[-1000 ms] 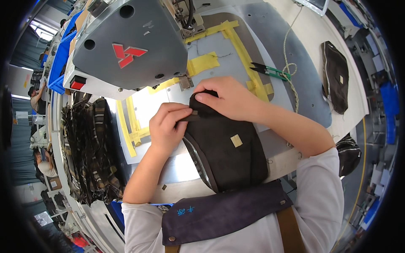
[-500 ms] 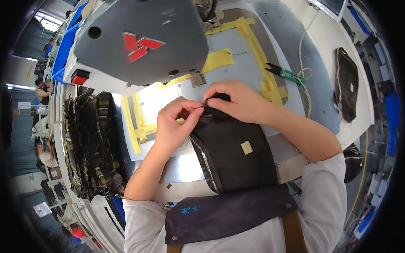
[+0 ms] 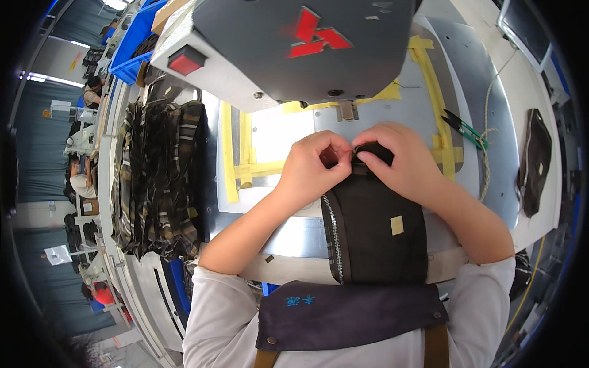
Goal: The person aligns a black fabric bag under a sewing machine and sews along the zipper edge. They repeatedly reposition the bag to stitch different sections of the zipper, guiding the fabric with both hands while the machine operates.
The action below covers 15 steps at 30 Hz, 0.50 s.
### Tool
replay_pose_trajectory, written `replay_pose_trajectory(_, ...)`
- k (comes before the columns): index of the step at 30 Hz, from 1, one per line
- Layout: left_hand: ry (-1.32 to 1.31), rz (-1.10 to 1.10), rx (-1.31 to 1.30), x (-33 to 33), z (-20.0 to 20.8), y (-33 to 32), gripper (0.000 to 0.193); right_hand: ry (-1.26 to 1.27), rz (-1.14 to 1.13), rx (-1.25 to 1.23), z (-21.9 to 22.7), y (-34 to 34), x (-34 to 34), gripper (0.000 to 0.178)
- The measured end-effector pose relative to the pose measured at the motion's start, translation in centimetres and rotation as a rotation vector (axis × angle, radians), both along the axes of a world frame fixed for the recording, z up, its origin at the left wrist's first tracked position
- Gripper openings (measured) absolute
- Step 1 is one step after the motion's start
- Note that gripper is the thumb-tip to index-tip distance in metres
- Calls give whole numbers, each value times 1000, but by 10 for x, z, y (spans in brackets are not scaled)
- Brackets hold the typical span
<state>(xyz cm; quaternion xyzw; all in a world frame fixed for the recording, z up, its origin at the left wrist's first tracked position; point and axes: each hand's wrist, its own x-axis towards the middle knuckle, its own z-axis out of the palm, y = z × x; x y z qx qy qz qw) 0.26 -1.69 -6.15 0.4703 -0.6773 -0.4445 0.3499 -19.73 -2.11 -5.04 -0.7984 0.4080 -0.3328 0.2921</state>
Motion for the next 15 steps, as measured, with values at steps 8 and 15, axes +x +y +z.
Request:
replay_pose_trajectory(8, 167, -23, 238, 2, -4, -6, 8, 143, 115, -656, 1, -8, 1, 21)
replay_pose_trajectory(15, 177, -73, 249, 5, -5, -7, 6, 241, 93, -444, 5, 2, 2, 18)
